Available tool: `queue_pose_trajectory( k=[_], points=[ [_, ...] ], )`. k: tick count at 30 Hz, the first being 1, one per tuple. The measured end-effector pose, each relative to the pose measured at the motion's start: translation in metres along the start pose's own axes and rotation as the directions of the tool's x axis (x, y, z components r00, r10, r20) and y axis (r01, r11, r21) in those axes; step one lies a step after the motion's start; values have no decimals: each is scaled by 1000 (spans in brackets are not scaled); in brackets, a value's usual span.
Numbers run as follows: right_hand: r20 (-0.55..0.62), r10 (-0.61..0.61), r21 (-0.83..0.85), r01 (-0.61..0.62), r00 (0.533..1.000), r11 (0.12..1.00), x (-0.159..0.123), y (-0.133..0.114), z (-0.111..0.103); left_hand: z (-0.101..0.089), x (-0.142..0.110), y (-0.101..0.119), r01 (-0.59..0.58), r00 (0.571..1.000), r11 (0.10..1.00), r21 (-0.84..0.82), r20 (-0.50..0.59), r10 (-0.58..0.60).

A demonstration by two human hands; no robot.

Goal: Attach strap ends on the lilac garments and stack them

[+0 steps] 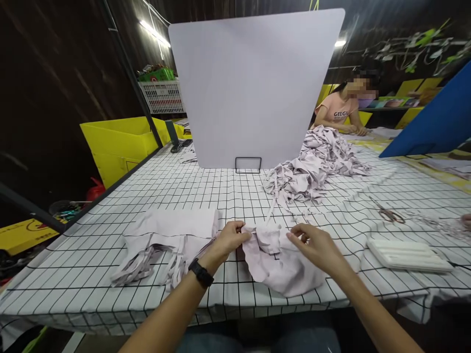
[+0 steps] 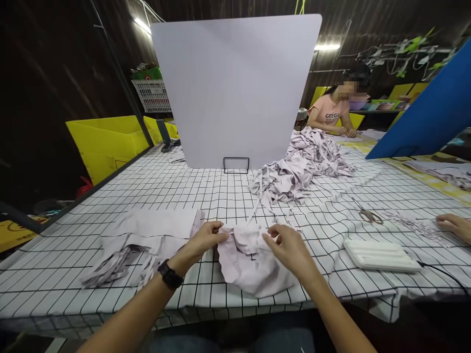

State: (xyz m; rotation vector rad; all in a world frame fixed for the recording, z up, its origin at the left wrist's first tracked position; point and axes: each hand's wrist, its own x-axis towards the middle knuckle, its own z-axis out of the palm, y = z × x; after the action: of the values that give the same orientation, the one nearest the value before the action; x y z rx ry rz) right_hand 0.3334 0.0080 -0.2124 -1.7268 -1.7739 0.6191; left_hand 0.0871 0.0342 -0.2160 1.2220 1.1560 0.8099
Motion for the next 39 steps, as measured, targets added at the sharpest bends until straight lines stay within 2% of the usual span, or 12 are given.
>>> queue_pose_trajectory(
  k=[4, 8, 11, 13, 14, 16, 18, 20, 22, 27, 34, 39],
  points=[
    [18, -16, -60, 17, 1000, 998, 10, 0, 26, 3, -6, 10, -95, 995, 986, 134, -28, 99],
    [79, -60, -20, 61, 995, 998, 12, 9, -3, -6, -15, 26, -147, 961, 941, 306, -179, 209],
    [-63, -144, 53, 147, 988, 988, -4, 14, -40, -12, -29, 35, -257, 847, 790, 556, -263, 461],
    [-227, -241, 61, 261, 943, 963, -23, 20, -52, -13, -40, 30, -347, 739, 623, 701, -205, 642],
    [-263, -278, 54, 302, 924, 952, -33, 23, -53, -13, -46, 24, -375, 711, 558, 740, -156, 686],
    [-191, -295, 47, 309, 936, 950, -57, 33, -46, -13, -59, 5, -381, 738, 465, 799, -40, 674],
    [-27, -235, 53, 237, 972, 970, -80, 45, -33, -15, -72, -17, -350, 818, 412, 841, 61, 572],
    [57, -161, 36, 159, 985, 987, -97, 53, -24, -17, -83, -34, -326, 872, 403, 856, 107, 478],
    [52, -108, 11, 108, 993, 994, -104, 56, -20, -19, -91, -45, -299, 888, 436, 849, 80, 453],
    [30, -108, 44, 107, 994, 993, -78, 27, -7, -17, -97, -50, -249, 871, 492, 834, -29, 491],
    [295, -230, 12, 237, 927, 971, -14, -45, 56, -12, -100, -57, -256, 825, 482, 838, -70, 561],
    [406, -275, 45, 281, 871, 959, 13, -57, 77, -10, -101, -59, -286, 757, 566, 773, -180, 629]
  ],
)
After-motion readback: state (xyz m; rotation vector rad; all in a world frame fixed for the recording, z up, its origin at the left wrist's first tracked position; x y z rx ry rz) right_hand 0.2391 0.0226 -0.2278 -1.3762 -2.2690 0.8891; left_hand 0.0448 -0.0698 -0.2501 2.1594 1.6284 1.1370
